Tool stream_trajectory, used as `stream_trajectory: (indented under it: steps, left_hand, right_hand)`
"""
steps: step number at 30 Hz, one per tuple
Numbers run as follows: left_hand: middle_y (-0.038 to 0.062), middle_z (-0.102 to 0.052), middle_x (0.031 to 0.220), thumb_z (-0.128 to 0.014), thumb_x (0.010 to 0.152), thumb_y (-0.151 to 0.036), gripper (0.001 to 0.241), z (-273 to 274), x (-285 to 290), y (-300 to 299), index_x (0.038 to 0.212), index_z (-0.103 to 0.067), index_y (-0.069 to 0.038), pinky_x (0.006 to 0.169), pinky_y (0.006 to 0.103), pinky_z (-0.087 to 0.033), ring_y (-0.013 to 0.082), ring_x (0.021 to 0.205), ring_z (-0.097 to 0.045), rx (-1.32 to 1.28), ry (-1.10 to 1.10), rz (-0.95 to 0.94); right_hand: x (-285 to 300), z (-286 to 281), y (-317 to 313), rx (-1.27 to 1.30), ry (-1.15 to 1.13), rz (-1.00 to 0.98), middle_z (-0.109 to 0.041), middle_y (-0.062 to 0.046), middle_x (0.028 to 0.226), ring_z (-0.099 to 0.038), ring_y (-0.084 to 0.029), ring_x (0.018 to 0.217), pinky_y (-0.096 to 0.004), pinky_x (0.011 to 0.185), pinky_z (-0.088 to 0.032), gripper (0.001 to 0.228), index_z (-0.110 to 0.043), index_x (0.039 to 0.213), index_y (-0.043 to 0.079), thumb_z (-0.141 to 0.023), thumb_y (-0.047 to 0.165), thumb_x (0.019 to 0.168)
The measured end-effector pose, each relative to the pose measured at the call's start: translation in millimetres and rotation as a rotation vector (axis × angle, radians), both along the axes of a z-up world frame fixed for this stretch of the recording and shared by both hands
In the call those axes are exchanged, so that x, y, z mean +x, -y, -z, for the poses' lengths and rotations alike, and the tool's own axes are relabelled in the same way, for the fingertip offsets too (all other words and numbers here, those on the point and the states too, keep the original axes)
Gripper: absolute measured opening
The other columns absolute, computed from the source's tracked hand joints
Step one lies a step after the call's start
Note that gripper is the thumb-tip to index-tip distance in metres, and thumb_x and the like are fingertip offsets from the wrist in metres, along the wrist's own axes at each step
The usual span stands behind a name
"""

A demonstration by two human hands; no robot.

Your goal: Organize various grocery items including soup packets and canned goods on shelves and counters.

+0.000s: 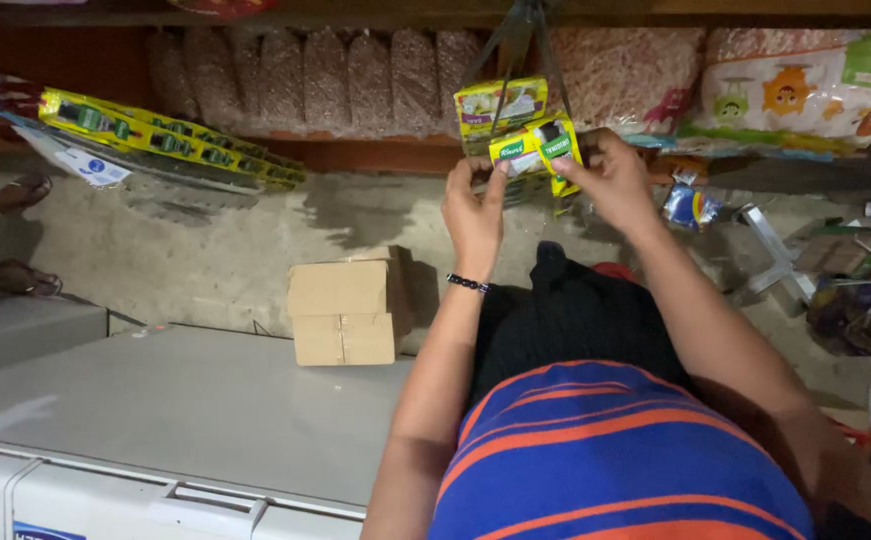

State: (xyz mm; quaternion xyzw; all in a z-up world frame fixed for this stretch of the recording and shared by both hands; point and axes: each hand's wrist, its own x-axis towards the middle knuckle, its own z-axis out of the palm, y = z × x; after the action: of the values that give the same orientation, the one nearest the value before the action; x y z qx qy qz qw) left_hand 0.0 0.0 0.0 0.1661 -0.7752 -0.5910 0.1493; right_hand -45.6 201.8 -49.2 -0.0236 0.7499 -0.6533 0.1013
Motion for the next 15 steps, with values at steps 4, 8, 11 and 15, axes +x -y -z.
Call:
stream_trajectory:
  steps: [4,8,11,15]
  left_hand:
    - [0.013,-0.072,0.083,-0.077,0.094,-0.022,0.024,-1,1,4,0.094,-0.066,0.000,0.068,0.0320,-0.054,0.0192,0.072,-0.068,0.012,0.150,0.020]
    - [0.011,-0.074,0.088,-0.076,0.090,-0.022,0.025,-15,4,6,0.097,-0.064,-0.001,0.068,0.0297,-0.053,0.0169,0.074,-0.069,0.014,0.030,0.035]
    - [0.014,-0.070,0.094,-0.075,0.096,-0.017,0.018,-8,10,3,0.099,-0.069,-0.001,0.071,0.0315,-0.052,0.0174,0.083,-0.065,-0.095,-0.047,0.002]
    - [0.009,-0.074,0.093,-0.073,0.098,-0.016,0.017,7,8,-4,0.105,-0.070,-0.001,0.075,0.0278,-0.055,0.0119,0.084,-0.066,0.134,-0.034,0.037]
  right_hand:
    - [3,1,-6,0.142,-0.036,0.000,-0.072,-0.004,0.102,-0.066,-0.009,0.087,-0.024,0.073,-0.053,0.038,-0.067,0.117,-0.001,-0.081,0.028,0.096]
    - [6,-30,-2,0.255,0.074,-0.020,-0.072,-0.005,0.096,-0.061,-0.010,0.079,-0.025,0.068,-0.049,0.037,-0.070,0.117,0.001,-0.079,0.030,0.096]
    - [9,-26,-3,0.297,-0.004,0.044,-0.069,-0.005,0.094,-0.059,-0.010,0.075,-0.026,0.065,-0.048,0.033,-0.069,0.113,0.001,-0.079,0.028,0.098]
    - [0,4,-22,0.181,-0.094,0.063,-0.067,-0.005,0.096,-0.061,-0.007,0.081,-0.024,0.069,-0.052,0.029,-0.067,0.110,-0.001,-0.076,0.026,0.103]
